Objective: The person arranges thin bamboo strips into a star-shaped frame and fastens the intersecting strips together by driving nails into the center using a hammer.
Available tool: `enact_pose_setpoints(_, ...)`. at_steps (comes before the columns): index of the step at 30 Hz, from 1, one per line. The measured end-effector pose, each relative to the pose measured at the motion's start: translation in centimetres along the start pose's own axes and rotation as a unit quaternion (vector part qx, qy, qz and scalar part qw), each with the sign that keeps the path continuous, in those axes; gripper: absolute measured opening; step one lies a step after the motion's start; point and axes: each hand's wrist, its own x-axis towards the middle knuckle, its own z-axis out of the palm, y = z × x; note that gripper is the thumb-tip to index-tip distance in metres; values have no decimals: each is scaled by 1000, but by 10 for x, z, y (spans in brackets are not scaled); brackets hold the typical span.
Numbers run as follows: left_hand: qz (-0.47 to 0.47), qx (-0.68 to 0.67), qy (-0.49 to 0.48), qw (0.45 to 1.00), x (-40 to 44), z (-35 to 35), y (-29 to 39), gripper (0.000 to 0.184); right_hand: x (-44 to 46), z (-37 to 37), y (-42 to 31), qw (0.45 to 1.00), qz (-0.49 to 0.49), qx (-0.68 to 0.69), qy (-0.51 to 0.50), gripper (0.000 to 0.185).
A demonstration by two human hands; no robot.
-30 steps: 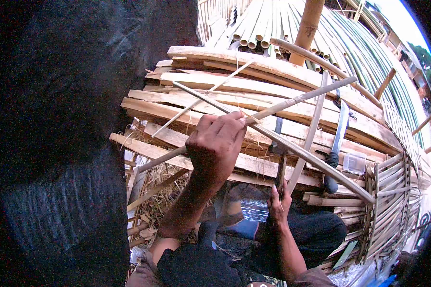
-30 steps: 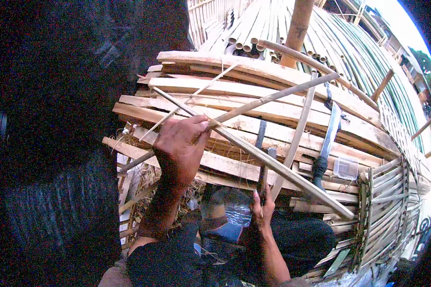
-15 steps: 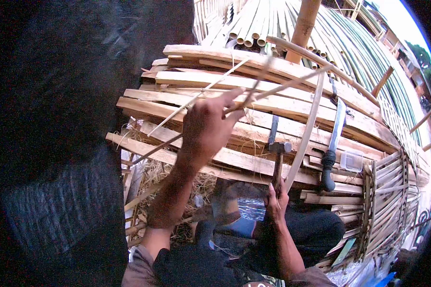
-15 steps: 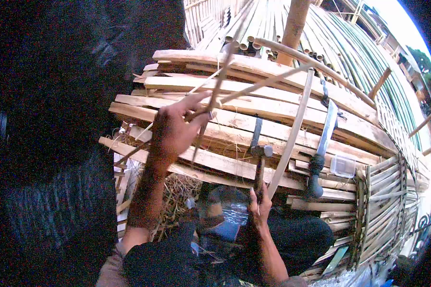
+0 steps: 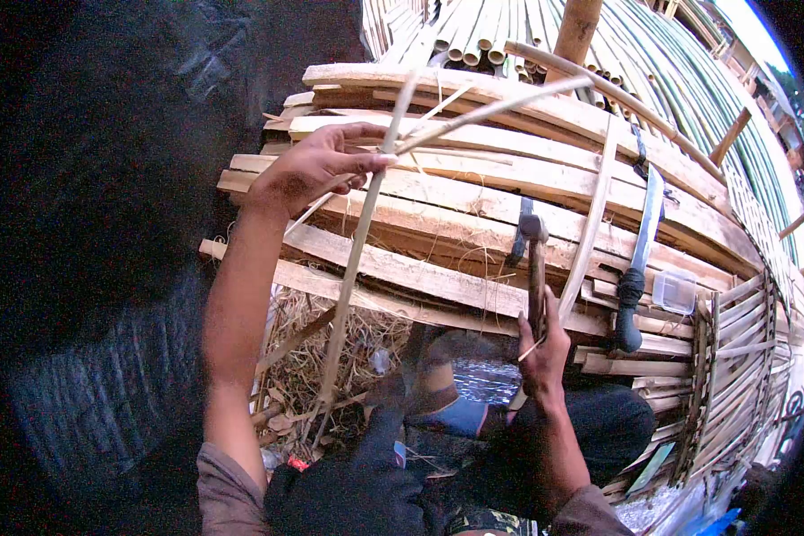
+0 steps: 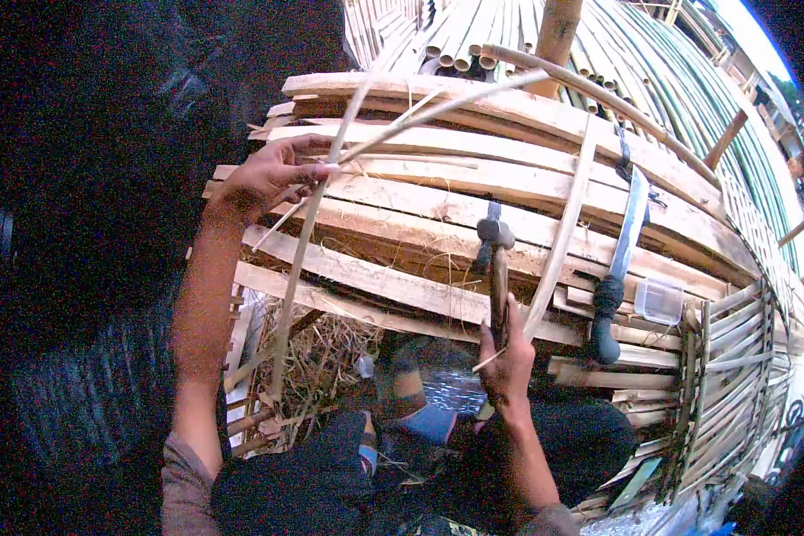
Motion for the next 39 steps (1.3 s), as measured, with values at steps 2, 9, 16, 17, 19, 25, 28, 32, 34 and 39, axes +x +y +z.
enact_pose_setpoints(2,-23,-27,0,999,3,-10,-10,48,17,1,-3,1000,8,-2,-11,55)
enact_pose_setpoints(9,-67,6,28,997,19,-54,-70,49,43,-7,6,981,-66,-180,-13,63)
enact_pose_setpoints(16,-49,-84,66,993,-30,-48,-62,60,52,-14,8,964,-58,-253,-60,67)
enact_pose_setpoints(17,-51,-85,68,993,-33,-49,-68,60,50,-19,-1,949,-99,-295,-51,71)
enact_pose_setpoints(19,-43,-153,54,986,-40,-53,-77,63,48,-24,-25,931,-141,-335,-43,75)
enact_pose_setpoints(25,-11,-219,-56,974,-51,-13,-89,66,72,76,-87,960,-182,136,-163,65)
enact_pose_setpoints(28,-1,-259,-145,955,-58,8,-84,70,77,127,-118,901,-100,323,-270,43)
enact_pose_setpoints(32,-12,-280,-78,957,-73,3,-103,75,68,131,-140,899,-72,331,-277,21)
enact_pose_setpoints(34,-22,-288,-70,955,-83,-5,-111,76,66,137,-132,922,-102,281,-246,21)
enact_pose_setpoints(39,-38,-196,-67,978,-108,-20,-104,72,121,147,-79,987,-61,115,-89,31)
